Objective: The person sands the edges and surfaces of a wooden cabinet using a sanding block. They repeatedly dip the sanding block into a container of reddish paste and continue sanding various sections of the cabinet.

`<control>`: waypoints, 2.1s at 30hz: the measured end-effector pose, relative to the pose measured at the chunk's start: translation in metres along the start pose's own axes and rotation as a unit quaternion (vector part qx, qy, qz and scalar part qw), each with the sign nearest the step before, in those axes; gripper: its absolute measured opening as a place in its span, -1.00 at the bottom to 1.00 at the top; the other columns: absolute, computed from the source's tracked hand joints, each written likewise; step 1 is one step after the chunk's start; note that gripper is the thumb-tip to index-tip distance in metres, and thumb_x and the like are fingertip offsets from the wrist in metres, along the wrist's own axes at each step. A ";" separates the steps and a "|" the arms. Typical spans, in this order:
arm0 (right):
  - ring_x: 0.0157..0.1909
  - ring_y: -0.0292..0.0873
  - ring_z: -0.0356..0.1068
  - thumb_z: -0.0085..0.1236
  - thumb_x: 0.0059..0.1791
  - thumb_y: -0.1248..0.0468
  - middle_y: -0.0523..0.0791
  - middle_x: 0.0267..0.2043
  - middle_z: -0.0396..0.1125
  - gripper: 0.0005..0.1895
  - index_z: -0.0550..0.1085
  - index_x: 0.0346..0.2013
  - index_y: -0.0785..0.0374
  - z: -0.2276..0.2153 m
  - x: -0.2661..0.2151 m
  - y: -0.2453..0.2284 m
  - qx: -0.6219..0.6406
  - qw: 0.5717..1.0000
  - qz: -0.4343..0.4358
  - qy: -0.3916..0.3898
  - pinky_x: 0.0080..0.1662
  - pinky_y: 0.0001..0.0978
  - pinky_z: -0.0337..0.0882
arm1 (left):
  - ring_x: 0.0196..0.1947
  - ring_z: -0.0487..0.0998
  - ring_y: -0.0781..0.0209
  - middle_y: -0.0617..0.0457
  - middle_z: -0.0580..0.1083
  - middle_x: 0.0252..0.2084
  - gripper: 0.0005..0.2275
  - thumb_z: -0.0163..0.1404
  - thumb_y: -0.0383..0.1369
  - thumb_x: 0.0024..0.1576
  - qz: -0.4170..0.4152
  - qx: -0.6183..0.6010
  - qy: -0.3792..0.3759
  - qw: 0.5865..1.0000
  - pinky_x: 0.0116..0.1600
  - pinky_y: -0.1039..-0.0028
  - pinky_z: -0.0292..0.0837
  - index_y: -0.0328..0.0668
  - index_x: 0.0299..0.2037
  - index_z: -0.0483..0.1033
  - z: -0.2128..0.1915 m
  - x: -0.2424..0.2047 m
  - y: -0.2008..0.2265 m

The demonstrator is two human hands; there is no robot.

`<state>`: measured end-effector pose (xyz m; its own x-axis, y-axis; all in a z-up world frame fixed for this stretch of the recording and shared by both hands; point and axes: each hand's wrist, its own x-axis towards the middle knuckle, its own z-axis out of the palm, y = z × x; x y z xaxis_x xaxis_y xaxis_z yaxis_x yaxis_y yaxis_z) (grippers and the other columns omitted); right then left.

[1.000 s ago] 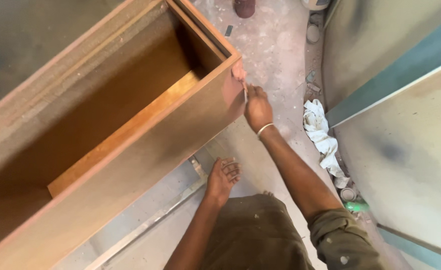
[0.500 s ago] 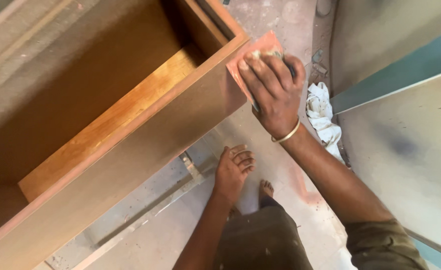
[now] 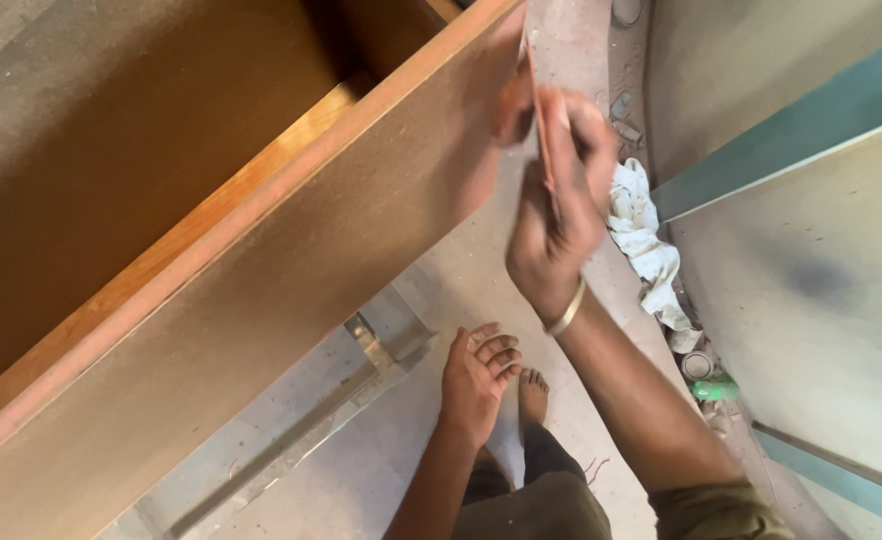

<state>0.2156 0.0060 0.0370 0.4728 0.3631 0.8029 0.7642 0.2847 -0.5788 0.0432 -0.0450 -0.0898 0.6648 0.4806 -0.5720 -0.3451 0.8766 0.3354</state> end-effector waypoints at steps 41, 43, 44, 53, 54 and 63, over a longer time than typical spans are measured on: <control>-0.15 -0.24 0.34 -0.01 0.08 0.38 -0.14 -0.13 0.36 -0.80 0.41 0.00 0.34 0.042 -0.176 0.089 0.381 0.717 0.557 0.174 -0.13 -0.38 0.39 | -0.19 0.52 0.12 -0.04 0.54 -0.18 -0.58 -0.28 -0.03 0.31 -0.027 0.051 0.139 0.989 -0.05 0.34 0.40 -0.22 0.03 0.42 -0.086 0.019 -0.028; -0.22 -0.27 0.23 0.02 0.19 0.35 -0.14 -0.19 0.28 -0.88 0.41 -0.01 0.34 0.046 -0.169 0.083 0.360 0.773 0.499 0.158 -0.22 -0.40 0.28 | -0.20 0.52 0.12 -0.05 0.54 -0.19 -0.58 -0.29 -0.03 0.32 -0.026 0.072 0.134 0.988 -0.06 0.34 0.40 -0.23 0.03 0.42 -0.081 0.005 -0.021; -0.19 -0.29 0.23 0.01 0.18 0.33 -0.17 -0.17 0.29 -0.87 0.43 -0.01 0.33 0.052 -0.167 0.078 0.310 0.790 0.503 0.163 -0.18 -0.42 0.29 | -0.20 0.52 0.11 -0.06 0.54 -0.19 -0.58 -0.29 -0.03 0.32 -0.023 0.079 0.131 0.988 -0.07 0.34 0.39 -0.23 0.03 0.42 -0.081 -0.003 -0.017; -0.14 -0.10 0.46 -0.04 0.15 0.29 0.09 -0.14 0.44 -0.78 0.50 -0.05 0.36 0.119 -0.202 0.040 -0.047 0.930 0.314 -0.185 -0.04 -0.21 0.43 | -0.15 0.55 0.15 0.02 0.53 -0.16 -0.64 -0.24 -0.09 0.29 -0.082 0.098 0.143 0.981 -0.01 0.31 0.45 -0.22 0.03 0.40 -0.128 -0.008 -0.005; -0.17 -0.12 0.46 0.01 0.11 0.26 0.14 -0.17 0.46 -0.74 0.52 -0.02 0.38 0.117 -0.207 0.035 -0.023 0.885 0.388 -0.255 -0.07 -0.21 0.44 | -0.15 0.55 0.15 0.01 0.53 -0.15 -0.67 -0.21 -0.13 0.29 -0.084 0.113 0.126 0.982 -0.02 0.30 0.45 -0.23 0.02 0.38 -0.132 -0.012 -0.002; 0.31 -0.01 0.37 -0.22 0.08 0.62 0.08 0.24 0.37 -0.60 0.43 0.18 0.49 0.084 -0.165 0.073 0.110 0.926 0.347 0.101 0.36 -0.21 0.32 | -0.24 0.55 0.17 -0.04 0.55 -0.21 -0.69 -0.10 -0.24 0.29 -0.059 0.323 -0.008 0.945 -0.11 0.34 0.44 -0.35 0.05 0.45 -0.108 -0.045 0.107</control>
<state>0.1568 0.0415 -0.1493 0.9060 0.3594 0.2236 0.1473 0.2274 -0.9626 -0.0952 0.0296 -0.1090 0.6854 0.3754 -0.6240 0.2043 0.7233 0.6596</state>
